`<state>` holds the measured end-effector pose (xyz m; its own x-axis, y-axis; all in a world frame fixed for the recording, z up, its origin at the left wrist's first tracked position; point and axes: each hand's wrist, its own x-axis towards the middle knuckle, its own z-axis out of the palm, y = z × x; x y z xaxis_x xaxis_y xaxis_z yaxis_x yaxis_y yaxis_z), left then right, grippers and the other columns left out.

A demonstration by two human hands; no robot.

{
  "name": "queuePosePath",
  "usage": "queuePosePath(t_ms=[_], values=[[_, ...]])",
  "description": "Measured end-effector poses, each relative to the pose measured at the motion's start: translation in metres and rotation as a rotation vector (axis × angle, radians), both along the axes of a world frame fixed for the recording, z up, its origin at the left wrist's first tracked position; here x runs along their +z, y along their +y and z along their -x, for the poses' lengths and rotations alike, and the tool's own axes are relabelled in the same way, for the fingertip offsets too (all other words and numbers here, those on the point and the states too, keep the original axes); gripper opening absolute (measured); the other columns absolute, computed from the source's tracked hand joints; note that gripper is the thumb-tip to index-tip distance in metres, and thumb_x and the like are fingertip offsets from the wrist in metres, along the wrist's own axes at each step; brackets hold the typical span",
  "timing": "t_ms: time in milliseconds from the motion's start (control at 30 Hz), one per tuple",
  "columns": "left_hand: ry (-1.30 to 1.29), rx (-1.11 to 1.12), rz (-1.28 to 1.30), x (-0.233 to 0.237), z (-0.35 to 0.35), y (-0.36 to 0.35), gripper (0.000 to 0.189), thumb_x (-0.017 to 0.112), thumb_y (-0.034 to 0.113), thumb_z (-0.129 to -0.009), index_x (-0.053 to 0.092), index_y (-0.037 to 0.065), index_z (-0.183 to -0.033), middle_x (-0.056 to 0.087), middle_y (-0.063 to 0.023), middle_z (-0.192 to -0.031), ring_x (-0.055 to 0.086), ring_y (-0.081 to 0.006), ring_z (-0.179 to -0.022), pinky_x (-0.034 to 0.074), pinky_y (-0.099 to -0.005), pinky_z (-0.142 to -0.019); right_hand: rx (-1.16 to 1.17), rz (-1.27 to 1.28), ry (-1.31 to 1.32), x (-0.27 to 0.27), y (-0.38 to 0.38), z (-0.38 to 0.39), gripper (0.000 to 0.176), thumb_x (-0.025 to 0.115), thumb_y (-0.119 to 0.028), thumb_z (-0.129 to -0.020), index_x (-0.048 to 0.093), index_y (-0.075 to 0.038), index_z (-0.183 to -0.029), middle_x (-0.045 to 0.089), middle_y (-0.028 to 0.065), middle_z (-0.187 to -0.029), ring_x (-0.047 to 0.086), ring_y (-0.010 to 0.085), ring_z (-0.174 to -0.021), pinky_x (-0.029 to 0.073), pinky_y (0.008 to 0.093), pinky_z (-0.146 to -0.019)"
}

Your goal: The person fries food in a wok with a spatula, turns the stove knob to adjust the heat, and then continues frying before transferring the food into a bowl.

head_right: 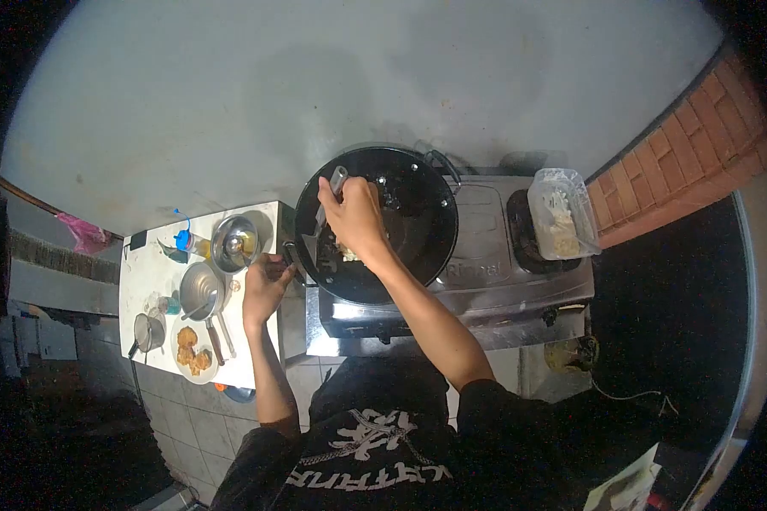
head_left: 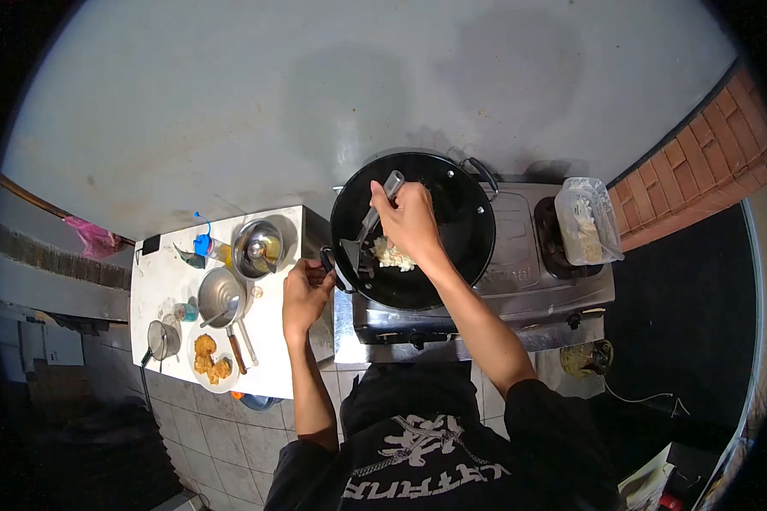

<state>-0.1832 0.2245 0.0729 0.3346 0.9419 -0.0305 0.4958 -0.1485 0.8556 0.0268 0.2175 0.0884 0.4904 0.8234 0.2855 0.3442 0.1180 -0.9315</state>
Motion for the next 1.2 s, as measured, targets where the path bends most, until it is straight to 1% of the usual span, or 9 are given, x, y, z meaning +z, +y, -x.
queuePosePath(t_ms=[200,267,333,400,600,733,833,1000,1200], values=[[0.005,-0.012,-0.012,-0.009,0.003,0.003,0.023,0.070,0.004,-0.081,0.056,-0.009,-0.093,0.066,-0.0117,-0.073,0.063,-0.0128,-0.066,0.050,-0.0259,-0.062,-0.004,0.079,-0.091,0.010,-0.006,-0.003,0.041,0.060,-0.021,-0.092,0.056,0.005,-0.061,0.048,0.0067,-0.042,0.051,0.0151,-0.032,0.036,0.0292,-0.032],[-0.005,-0.014,-0.016,-0.010,0.003,0.004,0.023,0.070,0.004,-0.081,0.056,-0.009,-0.093,0.066,-0.0116,-0.073,0.063,-0.0128,-0.066,0.050,-0.0260,-0.062,0.081,0.194,0.109,0.030,-0.018,0.003,0.045,0.062,-0.021,-0.089,0.052,0.008,-0.057,0.052,0.0228,-0.050,0.059,0.0337,-0.046,0.041,0.0393,-0.045],[0.004,-0.017,0.016,-0.008,0.004,0.004,0.023,0.070,0.004,-0.081,0.056,-0.009,-0.094,0.066,-0.0114,-0.074,0.063,-0.0129,-0.067,0.050,-0.0259,-0.062,0.036,0.105,0.000,0.009,-0.014,0.002,0.044,0.062,-0.021,-0.090,0.053,0.008,-0.058,0.053,0.0231,-0.051,0.061,0.0335,-0.048,0.041,0.0390,-0.045],[0.013,-0.015,0.001,-0.008,0.004,0.004,0.023,0.070,0.004,-0.081,0.056,-0.009,-0.094,0.066,-0.0111,-0.074,0.063,-0.0129,-0.066,0.050,-0.0259,-0.062,0.033,0.005,-0.123,0.004,-0.014,-0.004,0.040,0.061,-0.022,-0.092,0.059,0.006,-0.064,0.050,0.0079,-0.043,0.052,0.0147,-0.034,0.035,0.0290,-0.034],[0.013,-0.005,0.020,-0.004,0.002,0.002,0.023,0.070,0.004,-0.081,0.056,-0.010,-0.094,0.066,-0.0110,-0.074,0.062,-0.0129,-0.066,0.050,-0.0258,-0.061,0.068,0.088,-0.052,0.006,-0.032,-0.008,0.037,0.063,-0.020,-0.090,0.059,0.007,-0.065,0.051,0.0149,-0.047,0.053,0.0173,-0.038,0.034,0.0325,-0.040],[0.024,-0.006,0.025,0.000,0.001,0.002,0.023,0.069,0.004,-0.082,0.056,-0.010,-0.095,0.066,-0.0113,-0.074,0.063,-0.0132,-0.067,0.051,-0.0265,-0.063,0.082,0.071,-0.174,0.017,-0.043,-0.014,0.038,0.064,-0.020,-0.090,0.056,0.007,-0.064,0.046,0.0175,-0.048,0.041,0.0162,-0.040,0.033,0.0348,-0.042],[0.009,-0.008,-0.005,-0.009,0.003,0.005,0.023,0.069,0.004,-0.082,0.056,-0.010,-0.095,0.066,-0.0113,-0.073,0.063,-0.0138,-0.067,0.051,-0.0268,-0.063,0.198,0.041,-0.178,0.026,-0.056,-0.009,0.046,0.066,-0.025,-0.089,0.052,0.008,-0.060,0.041,0.0204,-0.049,0.033,0.0218,-0.040,0.032,0.0362,-0.041],[0.006,0.000,-0.014,-0.005,0.002,0.003,0.023,0.069,0.003,-0.081,0.056,-0.010,-0.095,0.066,-0.0119,-0.074,0.064,-0.0144,-0.067,0.051,-0.0269,-0.063,0.182,0.161,-0.268,0.019,-0.055,-0.027,0.049,0.066,-0.029,-0.089,0.052,0.008,-0.061,0.041,0.0202,-0.049,0.031,0.0239,-0.042,0.031,0.0360,-0.042],[0.005,-0.004,0.014,-0.006,0.002,0.002,0.022,0.069,0.002,-0.081,0.056,-0.009,-0.095,0.066,-0.0117,-0.074,0.064,-0.0144,-0.067,0.050,-0.0274,-0.063,0.304,0.172,-0.282,0.026,-0.069,-0.037,0.038,0.067,-0.023,-0.089,0.058,0.007,-0.067,0.041,0.0153,-0.050,0.032,0.0155,-0.046,0.032,0.0333,-0.045]])
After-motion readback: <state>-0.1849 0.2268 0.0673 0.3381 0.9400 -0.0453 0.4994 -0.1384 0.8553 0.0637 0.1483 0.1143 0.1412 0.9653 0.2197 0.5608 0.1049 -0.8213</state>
